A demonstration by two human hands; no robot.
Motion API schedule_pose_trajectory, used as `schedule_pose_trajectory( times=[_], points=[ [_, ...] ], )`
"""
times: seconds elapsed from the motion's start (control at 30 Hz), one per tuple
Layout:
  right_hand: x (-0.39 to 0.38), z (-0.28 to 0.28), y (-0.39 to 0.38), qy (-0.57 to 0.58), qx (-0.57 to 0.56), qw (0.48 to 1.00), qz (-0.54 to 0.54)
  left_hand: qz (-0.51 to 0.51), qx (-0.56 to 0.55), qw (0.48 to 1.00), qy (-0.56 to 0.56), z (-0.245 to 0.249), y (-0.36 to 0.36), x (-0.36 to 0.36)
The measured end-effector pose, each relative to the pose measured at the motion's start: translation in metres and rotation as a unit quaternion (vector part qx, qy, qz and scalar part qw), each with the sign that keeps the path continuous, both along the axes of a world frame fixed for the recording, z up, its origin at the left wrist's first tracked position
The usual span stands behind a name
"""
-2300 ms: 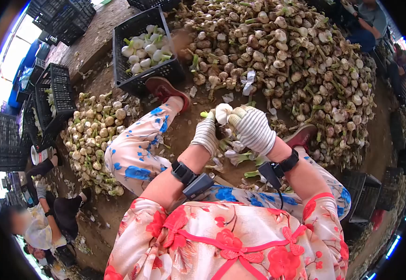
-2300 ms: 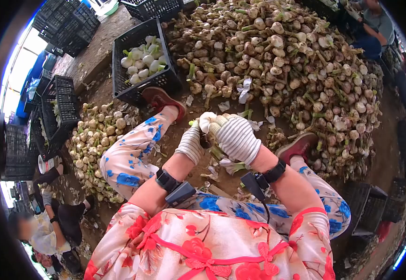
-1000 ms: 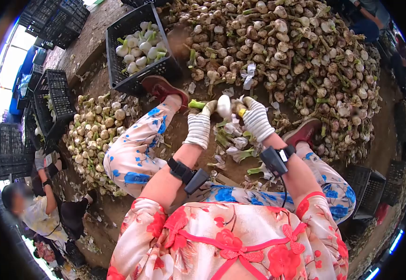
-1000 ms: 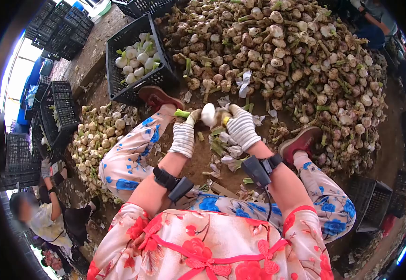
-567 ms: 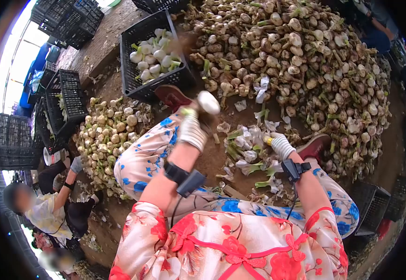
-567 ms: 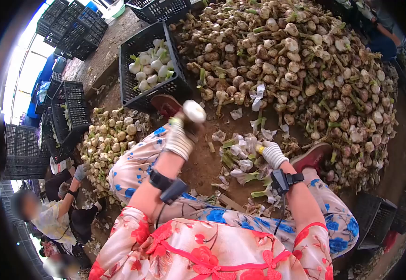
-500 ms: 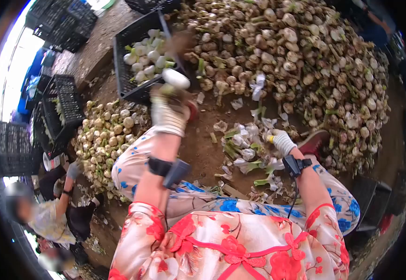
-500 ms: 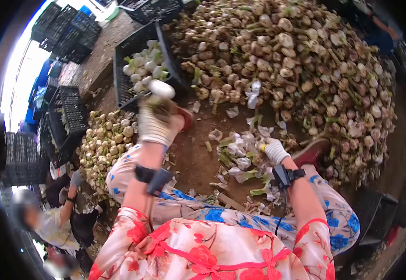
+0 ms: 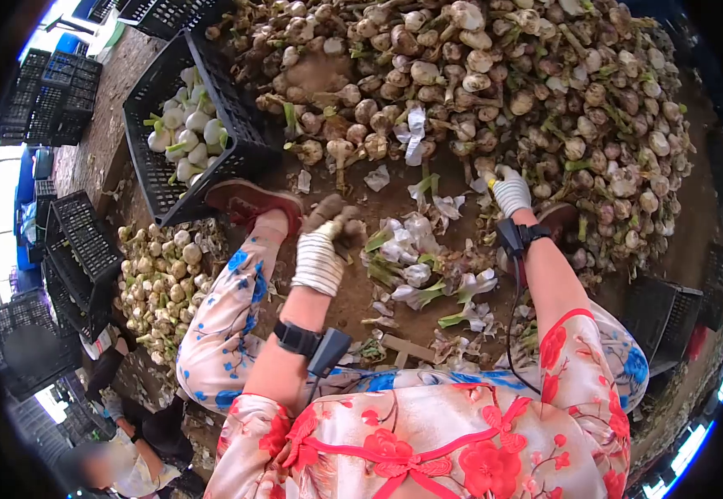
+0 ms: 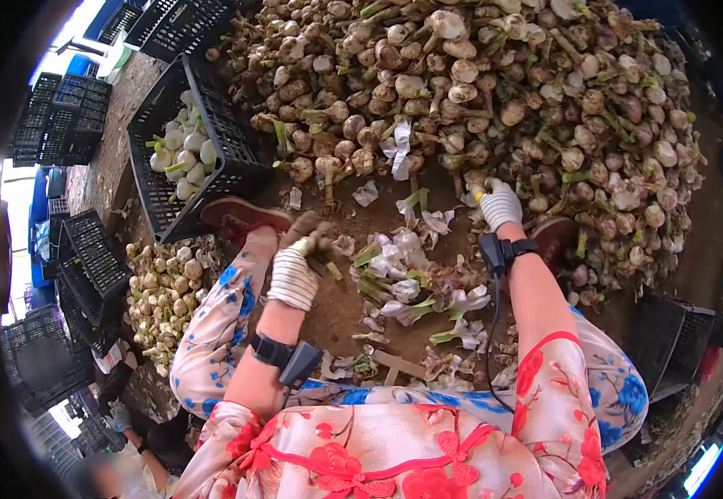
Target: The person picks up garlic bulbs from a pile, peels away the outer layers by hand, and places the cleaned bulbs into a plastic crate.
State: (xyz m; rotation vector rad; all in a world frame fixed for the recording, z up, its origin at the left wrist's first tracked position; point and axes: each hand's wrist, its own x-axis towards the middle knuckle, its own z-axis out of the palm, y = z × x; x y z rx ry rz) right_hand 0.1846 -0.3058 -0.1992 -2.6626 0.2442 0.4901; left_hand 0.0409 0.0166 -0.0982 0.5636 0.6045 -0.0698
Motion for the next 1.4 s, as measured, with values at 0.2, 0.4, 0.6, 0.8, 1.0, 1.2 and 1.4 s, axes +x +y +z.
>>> schedule_pose_trajectory(
  times=[0.2, 0.4, 0.6, 0.8, 1.0, 1.2, 1.4],
  points=[
    [0.023, -0.048, 0.017, 0.036, -0.107, 0.993, 0.022, -0.097, 0.069, 0.987, 0.111, -0.027, -0.013, -0.002],
    [-0.019, -0.054, 0.047, 0.091, 0.665, 0.702, -0.237, -0.183, 0.070, 0.976, 0.094, -0.029, -0.035, -0.001],
    [-0.097, 0.118, 0.138, -0.128, 0.392, 0.884, 0.219, -0.041, 0.293, 0.955, -0.003, 0.008, -0.065, 0.014],
    [-0.100, 0.184, 0.141, 0.121, 0.649, 0.751, -0.015, -0.031, 0.191, 0.973, -0.123, 0.051, -0.037, -0.020],
    [-0.128, 0.199, 0.137, 0.061, 0.630, 0.769, 0.088, -0.091, 0.088, 0.978, -0.163, 0.069, -0.043, -0.050],
    [-0.144, 0.218, 0.130, -0.054, 0.550, 0.818, 0.159, -0.075, -0.161, 0.981, -0.074, 0.095, -0.054, -0.054],
    [-0.151, 0.226, 0.129, -0.073, 0.556, 0.815, 0.144, -0.136, -0.065, 0.987, -0.061, 0.110, -0.061, -0.056]
  ],
)
